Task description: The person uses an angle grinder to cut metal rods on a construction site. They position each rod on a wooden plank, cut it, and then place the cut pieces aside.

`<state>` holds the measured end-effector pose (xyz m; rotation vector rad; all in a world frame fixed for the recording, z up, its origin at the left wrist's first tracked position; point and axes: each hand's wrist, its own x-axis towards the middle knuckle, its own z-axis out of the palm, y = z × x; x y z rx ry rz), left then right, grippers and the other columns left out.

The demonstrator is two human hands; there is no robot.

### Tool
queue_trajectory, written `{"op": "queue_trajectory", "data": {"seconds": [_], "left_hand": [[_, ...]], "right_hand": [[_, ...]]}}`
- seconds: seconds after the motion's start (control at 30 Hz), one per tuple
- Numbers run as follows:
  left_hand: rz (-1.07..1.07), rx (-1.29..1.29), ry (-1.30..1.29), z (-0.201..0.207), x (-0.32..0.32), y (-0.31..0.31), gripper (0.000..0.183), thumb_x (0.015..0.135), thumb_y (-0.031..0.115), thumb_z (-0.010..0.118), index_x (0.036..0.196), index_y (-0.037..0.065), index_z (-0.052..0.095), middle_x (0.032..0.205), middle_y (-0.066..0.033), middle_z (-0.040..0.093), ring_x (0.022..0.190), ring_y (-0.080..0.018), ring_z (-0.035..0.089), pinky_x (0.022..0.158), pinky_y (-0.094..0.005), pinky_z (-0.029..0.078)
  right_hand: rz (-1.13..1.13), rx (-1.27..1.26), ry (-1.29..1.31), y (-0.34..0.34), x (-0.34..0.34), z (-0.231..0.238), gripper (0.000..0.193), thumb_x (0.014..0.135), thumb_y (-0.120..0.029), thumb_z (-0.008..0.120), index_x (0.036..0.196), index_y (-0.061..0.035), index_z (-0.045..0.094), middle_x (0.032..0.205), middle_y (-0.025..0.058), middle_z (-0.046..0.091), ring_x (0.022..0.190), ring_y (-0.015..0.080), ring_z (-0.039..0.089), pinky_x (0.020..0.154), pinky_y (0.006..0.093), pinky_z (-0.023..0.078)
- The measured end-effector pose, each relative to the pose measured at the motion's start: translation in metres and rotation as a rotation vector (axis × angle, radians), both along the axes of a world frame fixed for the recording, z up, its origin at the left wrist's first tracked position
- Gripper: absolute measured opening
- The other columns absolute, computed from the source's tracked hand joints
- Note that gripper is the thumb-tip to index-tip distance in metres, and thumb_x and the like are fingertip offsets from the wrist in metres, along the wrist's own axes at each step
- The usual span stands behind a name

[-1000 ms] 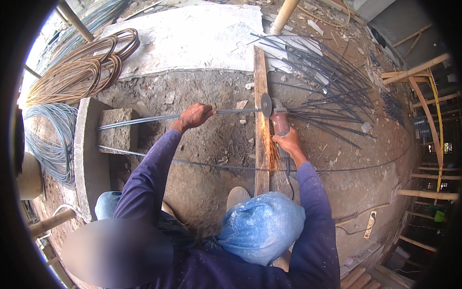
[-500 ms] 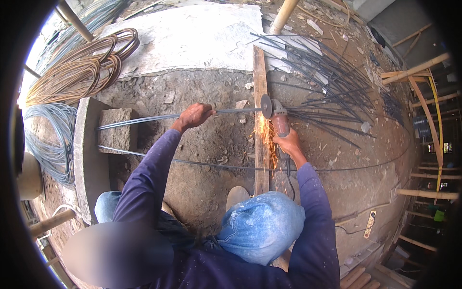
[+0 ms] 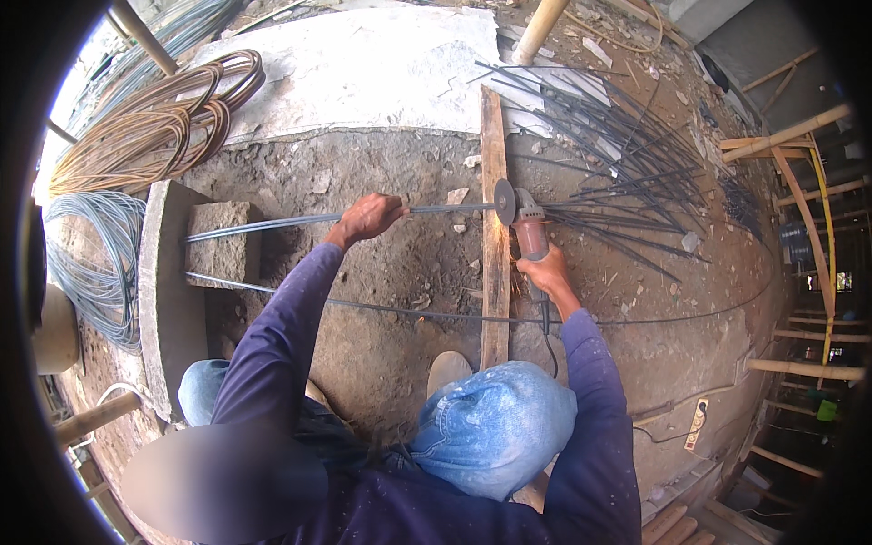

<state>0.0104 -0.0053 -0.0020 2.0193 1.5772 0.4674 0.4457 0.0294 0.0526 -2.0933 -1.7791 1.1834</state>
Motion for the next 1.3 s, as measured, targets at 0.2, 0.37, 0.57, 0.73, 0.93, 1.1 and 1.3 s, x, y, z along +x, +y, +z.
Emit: {"op": "queue_trajectory", "data": {"seconds": [0.2, 0.37, 0.57, 0.73, 0.93, 1.1, 1.3], "left_hand": [[-0.004, 0.014, 0.004, -0.001, 0.0, 0.001, 0.045, 0.113, 0.042, 0.059, 0.103, 0.001, 0.073, 0.092, -0.0228, 0.075, 0.089, -0.0475, 0.072, 0.08, -0.0573, 0.055], [0.0, 0.002, -0.003, 0.001, -0.001, -0.001, 0.045, 0.113, 0.043, 0.059, 0.102, 0.002, 0.073, 0.092, -0.0233, 0.075, 0.09, -0.0477, 0.072, 0.08, -0.0573, 0.055], [0.007, -0.001, 0.01, -0.001, 0.0, 0.001, 0.044, 0.112, 0.042, 0.061, 0.101, 0.001, 0.073, 0.091, -0.0233, 0.075, 0.089, -0.0474, 0.072, 0.078, -0.0563, 0.055], [0.003, 0.031, -0.01, -0.002, 0.0, 0.001, 0.044, 0.111, 0.04, 0.063, 0.097, 0.0, 0.072, 0.089, -0.0238, 0.074, 0.086, -0.0478, 0.071, 0.076, -0.0557, 0.054], [-0.016, 0.066, -0.013, -0.004, -0.002, 0.002, 0.044, 0.112, 0.041, 0.061, 0.095, 0.001, 0.068, 0.084, -0.0239, 0.073, 0.082, -0.0485, 0.07, 0.074, -0.0572, 0.053], [-0.008, 0.07, -0.014, -0.006, -0.002, 0.001, 0.045, 0.112, 0.041, 0.062, 0.093, 0.0, 0.069, 0.084, -0.0241, 0.072, 0.081, -0.0483, 0.07, 0.073, -0.0566, 0.052], [0.005, 0.031, -0.014, -0.001, 0.0, 0.001, 0.045, 0.111, 0.04, 0.064, 0.094, -0.002, 0.069, 0.085, -0.0247, 0.071, 0.081, -0.0477, 0.069, 0.074, -0.0556, 0.052]], "right_hand": [[-0.019, -0.028, 0.062, 0.006, -0.01, 0.001, 0.053, 0.07, -0.023, 0.087, 0.117, -0.001, 0.073, 0.099, 0.0123, 0.078, 0.082, 0.0243, 0.075, 0.078, 0.041, 0.06], [-0.057, -0.008, 0.107, 0.007, -0.011, -0.005, 0.049, 0.07, -0.022, 0.086, 0.112, -0.0004, 0.072, 0.095, 0.0124, 0.076, 0.075, 0.0227, 0.074, 0.072, 0.0403, 0.059], [-0.008, 0.024, 0.058, 0.003, 0.0, -0.014, 0.05, 0.07, -0.023, 0.087, 0.112, -0.0012, 0.072, 0.095, 0.0123, 0.076, 0.081, 0.0244, 0.075, 0.076, 0.0418, 0.06], [-0.015, 0.029, 0.054, 0.005, 0.008, -0.023, 0.054, 0.07, -0.027, 0.088, 0.116, -0.0029, 0.073, 0.101, 0.0139, 0.079, 0.092, 0.0284, 0.077, 0.085, 0.0429, 0.06], [0.005, 0.061, 0.026, 0.007, 0.008, -0.029, 0.047, 0.073, -0.023, 0.087, 0.113, -0.0045, 0.074, 0.099, 0.0116, 0.078, 0.086, 0.0244, 0.075, 0.079, 0.0417, 0.059], [0.015, 0.082, 0.017, 0.001, 0.006, -0.019, 0.045, 0.073, -0.023, 0.087, 0.112, -0.0041, 0.074, 0.098, 0.0104, 0.077, 0.089, 0.0242, 0.075, 0.081, 0.0425, 0.059], [0.003, 0.065, -0.033, 0.008, -0.002, -0.017, 0.048, 0.073, -0.025, 0.088, 0.114, -0.0041, 0.074, 0.1, 0.0131, 0.078, 0.089, 0.0273, 0.075, 0.083, 0.0443, 0.059]]}}
